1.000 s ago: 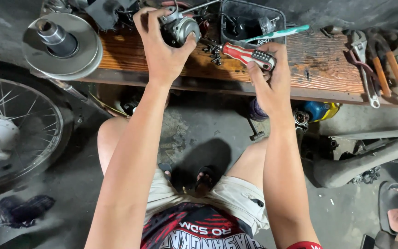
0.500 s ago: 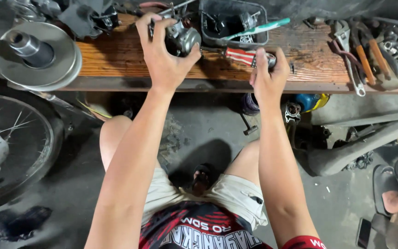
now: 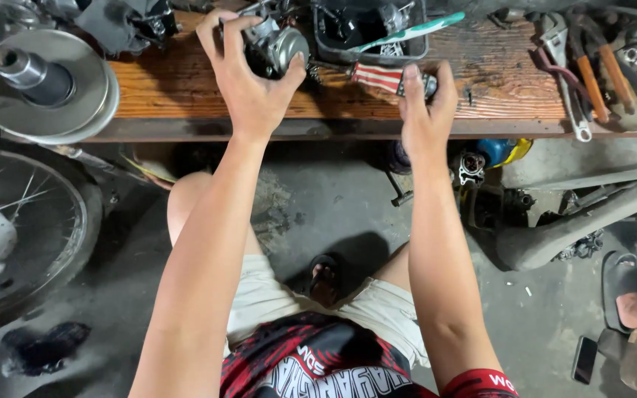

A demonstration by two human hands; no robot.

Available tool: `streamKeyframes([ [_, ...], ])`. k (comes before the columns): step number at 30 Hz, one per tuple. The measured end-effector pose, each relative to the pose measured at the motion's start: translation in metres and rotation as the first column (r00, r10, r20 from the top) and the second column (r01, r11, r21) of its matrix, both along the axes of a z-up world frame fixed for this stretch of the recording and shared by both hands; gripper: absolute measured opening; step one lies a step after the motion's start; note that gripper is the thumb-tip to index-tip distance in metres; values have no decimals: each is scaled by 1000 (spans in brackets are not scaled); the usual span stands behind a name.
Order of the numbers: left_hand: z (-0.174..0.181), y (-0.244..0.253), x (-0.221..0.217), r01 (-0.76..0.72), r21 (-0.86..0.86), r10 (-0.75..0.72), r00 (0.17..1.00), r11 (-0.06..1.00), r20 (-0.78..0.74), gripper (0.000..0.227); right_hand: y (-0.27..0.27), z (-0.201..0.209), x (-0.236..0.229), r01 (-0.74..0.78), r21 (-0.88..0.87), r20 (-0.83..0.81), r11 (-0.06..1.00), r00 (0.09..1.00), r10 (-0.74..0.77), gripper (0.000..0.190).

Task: The person sits on the floor and assembles a mechanical component, likely a carburetor, on a wooden workbench. They use a screwdriver to tighten screws on the assembly and then clean a small reddish part with a cloth.

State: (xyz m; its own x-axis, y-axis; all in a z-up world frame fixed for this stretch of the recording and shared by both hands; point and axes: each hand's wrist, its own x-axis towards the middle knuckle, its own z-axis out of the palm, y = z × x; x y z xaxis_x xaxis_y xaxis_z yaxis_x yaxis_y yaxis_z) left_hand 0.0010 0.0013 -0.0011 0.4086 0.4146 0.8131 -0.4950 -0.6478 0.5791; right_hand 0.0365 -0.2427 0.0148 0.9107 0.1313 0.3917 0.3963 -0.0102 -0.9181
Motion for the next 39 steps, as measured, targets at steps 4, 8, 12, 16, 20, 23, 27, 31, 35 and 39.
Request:
streamKeyframes([
  [4,-2,3,3,39,-51,-40,999,998,-14,48,-15,24,-5,-231,-237,113,944,958,263,23],
  [8,-6,12,6,86,-101,-91,995,991,-44,48,-18,27,-12,-189,-477,169,858,938,301,22],
  [12,-8,13,6,85,-77,-87,996,993,-14,46,-11,31,-17,-285,-388,165,877,914,370,25],
  [16,-23,15,5,131,-89,-137,988,987,-73,58,-11,40,-20,-139,-442,257,886,927,274,36],
  [20,-18,18,7,169,-26,-171,984,985,-56,54,-10,56,-20,-46,-480,372,876,893,251,26],
  [23,-7,15,1,193,-55,-196,979,980,-64,47,1,73,-31,40,-543,401,839,890,217,21],
  [27,-8,15,0,193,-72,-198,977,979,-82,49,7,79,-34,78,-575,411,814,888,205,20],
  [31,-10,14,2,181,-64,-185,981,981,-63,49,7,72,-33,67,-462,371,885,921,124,25],
  [35,-12,14,3,180,-97,-189,978,979,-85,51,4,63,-33,83,-384,370,920,926,71,31],
  [39,-3,12,0,180,-77,-183,982,981,-45,45,3,58,-35,85,-386,342,919,938,57,35],
])
